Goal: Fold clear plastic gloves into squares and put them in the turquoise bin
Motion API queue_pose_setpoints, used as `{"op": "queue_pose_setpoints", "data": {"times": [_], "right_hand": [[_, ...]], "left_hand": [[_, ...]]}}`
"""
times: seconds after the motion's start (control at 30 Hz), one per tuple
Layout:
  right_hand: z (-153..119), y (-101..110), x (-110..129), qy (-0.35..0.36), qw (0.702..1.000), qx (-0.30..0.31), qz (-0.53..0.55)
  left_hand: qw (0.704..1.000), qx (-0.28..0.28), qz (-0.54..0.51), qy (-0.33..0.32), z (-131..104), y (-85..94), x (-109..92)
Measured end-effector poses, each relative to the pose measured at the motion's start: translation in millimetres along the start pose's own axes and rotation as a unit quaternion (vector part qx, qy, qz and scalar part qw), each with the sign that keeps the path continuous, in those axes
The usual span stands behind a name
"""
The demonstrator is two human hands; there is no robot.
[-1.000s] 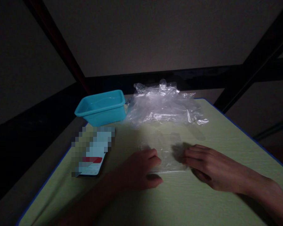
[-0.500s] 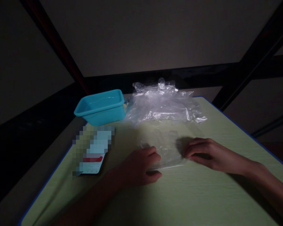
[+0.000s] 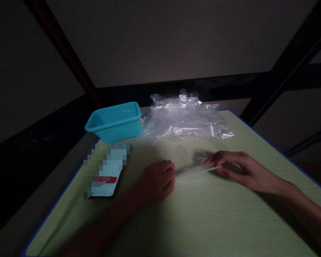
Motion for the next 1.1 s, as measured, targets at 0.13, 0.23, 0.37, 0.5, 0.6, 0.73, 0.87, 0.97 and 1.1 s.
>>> {"op": "queue_pose_setpoints", "data": {"times": [0.13, 0.23, 0.37, 0.5, 0.6, 0.73, 0.87, 0.97, 1.1], "right_hand": [[-4, 5, -1, -0.028, 0.997, -0.038, 0.060], [-6, 7, -1, -0.054, 0.989, -0.053, 0.128], [-8, 7, 3, -0.068, 0.964, -0.004, 0.258], [-12, 1, 3, -0.105, 0.913, 0.043, 0.392], [-11, -6, -2, -0.184, 0.882, 0.042, 0.431], [-5, -13, -14, -0.292, 0.870, -0.006, 0.397], [0, -19, -29, -0.325, 0.876, -0.022, 0.355], [1, -24, -35, -0.296, 0.890, -0.012, 0.346], [1, -25, -37, -0.249, 0.909, -0.022, 0.334]], "left_hand": [[0.988, -0.045, -0.133, 0.062, 2, 6.1, 3], [0.968, -0.036, -0.217, 0.118, 5, 12.4, 0], [0.868, 0.040, -0.434, 0.238, 6, 13.3, -7], [0.704, 0.091, -0.625, 0.325, 1, 5.1, -13], [0.668, 0.089, -0.644, 0.361, 0, -0.1, -12], [0.673, 0.054, -0.605, 0.422, 0, -6.2, 0], [0.760, 0.017, -0.471, 0.447, -1, -9.8, 16], [0.799, 0.009, -0.415, 0.434, 0, -11.4, 21], [0.793, -0.027, -0.410, 0.449, 0, -10.8, 24]]}}
Point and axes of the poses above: each hand's wrist, its own z-axis towards the middle knuckle, its own y-axis out of the back of the hand, x = y × z, the point moved 3 cm from there along z, towards the middle knuckle, and after that the axes turned 1 degree about -x, right-handed, at the moved point
